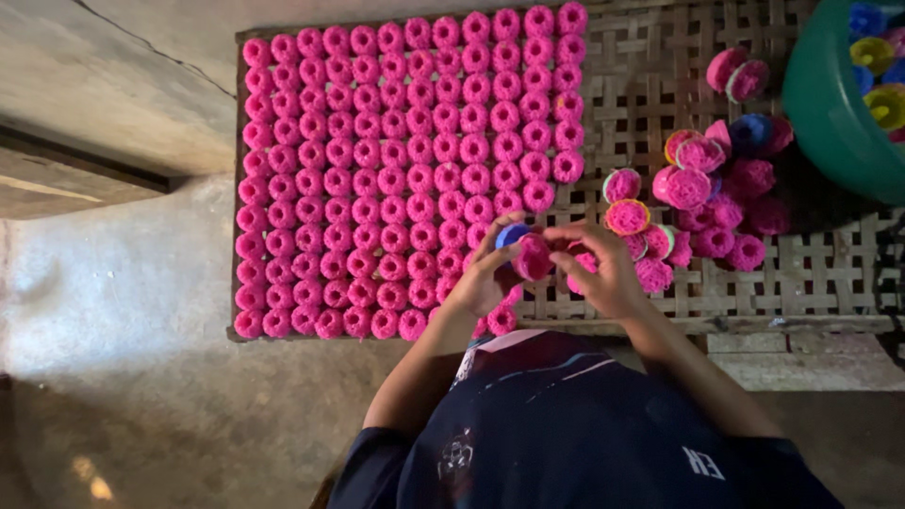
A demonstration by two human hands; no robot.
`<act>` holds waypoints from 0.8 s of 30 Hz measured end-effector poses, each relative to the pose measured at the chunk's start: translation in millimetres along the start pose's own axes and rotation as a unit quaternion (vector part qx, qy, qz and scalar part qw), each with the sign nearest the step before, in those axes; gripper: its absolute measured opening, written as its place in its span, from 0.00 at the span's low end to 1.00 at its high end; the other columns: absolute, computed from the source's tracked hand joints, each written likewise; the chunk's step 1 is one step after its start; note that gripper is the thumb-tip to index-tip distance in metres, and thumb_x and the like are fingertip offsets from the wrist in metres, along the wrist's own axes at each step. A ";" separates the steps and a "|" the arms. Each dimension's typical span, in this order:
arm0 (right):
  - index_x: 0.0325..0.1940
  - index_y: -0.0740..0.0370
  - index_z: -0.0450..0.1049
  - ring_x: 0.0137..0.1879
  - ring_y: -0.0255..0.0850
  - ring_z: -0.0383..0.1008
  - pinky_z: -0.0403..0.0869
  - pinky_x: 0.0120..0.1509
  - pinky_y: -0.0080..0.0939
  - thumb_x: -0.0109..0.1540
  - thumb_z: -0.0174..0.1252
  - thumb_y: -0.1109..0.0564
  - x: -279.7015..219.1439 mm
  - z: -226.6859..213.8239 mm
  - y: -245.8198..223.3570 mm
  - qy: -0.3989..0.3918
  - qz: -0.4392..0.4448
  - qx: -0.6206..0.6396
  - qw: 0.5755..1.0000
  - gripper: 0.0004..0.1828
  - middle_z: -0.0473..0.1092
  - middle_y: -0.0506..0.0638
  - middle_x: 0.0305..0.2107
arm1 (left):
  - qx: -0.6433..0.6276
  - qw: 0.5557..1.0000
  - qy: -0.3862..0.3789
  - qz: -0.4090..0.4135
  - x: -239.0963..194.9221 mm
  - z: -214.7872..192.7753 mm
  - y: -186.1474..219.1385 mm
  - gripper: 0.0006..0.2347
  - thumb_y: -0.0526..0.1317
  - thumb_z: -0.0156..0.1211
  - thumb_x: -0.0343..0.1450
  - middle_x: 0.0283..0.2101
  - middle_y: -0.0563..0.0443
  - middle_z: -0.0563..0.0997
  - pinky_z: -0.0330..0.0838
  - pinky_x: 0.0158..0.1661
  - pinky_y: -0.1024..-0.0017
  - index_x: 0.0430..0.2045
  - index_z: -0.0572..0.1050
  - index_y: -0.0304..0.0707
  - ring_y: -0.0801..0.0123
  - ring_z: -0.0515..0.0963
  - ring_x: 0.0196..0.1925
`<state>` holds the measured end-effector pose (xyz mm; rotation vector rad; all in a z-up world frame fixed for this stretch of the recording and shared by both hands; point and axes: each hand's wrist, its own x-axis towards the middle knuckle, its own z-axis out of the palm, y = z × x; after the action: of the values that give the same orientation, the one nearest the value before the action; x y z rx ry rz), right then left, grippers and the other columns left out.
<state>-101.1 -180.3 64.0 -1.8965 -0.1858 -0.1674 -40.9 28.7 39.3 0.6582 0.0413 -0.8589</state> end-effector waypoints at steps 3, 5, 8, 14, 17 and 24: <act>0.52 0.59 0.77 0.54 0.47 0.75 0.76 0.54 0.45 0.59 0.66 0.58 8.1 -5.4 -24.2 -0.067 -0.104 -0.227 0.966 0.17 0.71 0.50 0.52 | -0.005 1.000 -0.015 0.008 2.1 -1.6 -3.8 0.21 0.39 0.55 0.78 0.58 0.45 0.70 0.79 0.53 0.52 0.67 0.60 0.43 0.57 0.74 0.61; 0.52 0.55 0.79 0.53 0.41 0.74 0.77 0.54 0.42 0.60 0.67 0.58 15.6 -14.5 -37.5 -0.048 -0.063 -0.195 0.978 0.16 0.69 0.49 0.52 | -0.020 1.000 -0.004 -0.007 5.5 -5.7 -7.3 0.20 0.42 0.53 0.78 0.59 0.44 0.72 0.80 0.52 0.54 0.66 0.60 0.45 0.57 0.76 0.60; 0.47 0.51 0.83 0.53 0.42 0.70 0.75 0.54 0.43 0.57 0.70 0.56 25.9 -23.7 -49.3 -0.101 -0.091 -0.226 0.965 0.14 0.70 0.45 0.51 | -0.033 0.999 -0.012 -0.022 10.4 -18.5 -14.2 0.19 0.43 0.50 0.80 0.57 0.44 0.73 0.81 0.52 0.55 0.66 0.61 0.45 0.57 0.78 0.57; 0.42 0.54 0.82 0.58 0.45 0.67 0.74 0.58 0.48 0.51 0.71 0.53 28.3 -12.4 -33.8 -0.206 -0.214 -0.322 0.899 0.16 0.68 0.45 0.51 | -0.060 0.997 -0.028 -0.037 16.9 -43.3 -39.2 0.18 0.42 0.49 0.82 0.59 0.46 0.73 0.79 0.51 0.59 0.68 0.62 0.45 0.60 0.79 0.56; 0.36 0.55 0.79 0.57 0.45 0.67 0.75 0.59 0.47 0.52 0.71 0.53 28.4 -8.3 -5.4 -0.200 -0.197 -0.269 0.921 0.12 0.67 0.46 0.47 | -0.074 0.996 0.005 -0.050 19.7 -48.6 -43.8 0.18 0.44 0.50 0.80 0.58 0.43 0.74 0.80 0.51 0.58 0.66 0.62 0.45 0.59 0.80 0.55; 0.51 0.62 0.73 0.51 0.39 0.74 0.75 0.57 0.44 0.64 0.68 0.54 30.1 -13.6 58.4 -0.095 0.186 0.442 0.872 0.16 0.71 0.52 0.44 | -0.078 0.992 0.091 -0.046 18.4 -55.1 -27.9 0.23 0.51 0.57 0.76 0.58 0.43 0.78 0.80 0.54 0.58 0.64 0.66 0.43 0.58 0.81 0.57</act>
<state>-59.7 -210.6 20.8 -0.9910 -0.0104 0.3272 -36.4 33.4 -24.8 0.5895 0.3023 -0.8725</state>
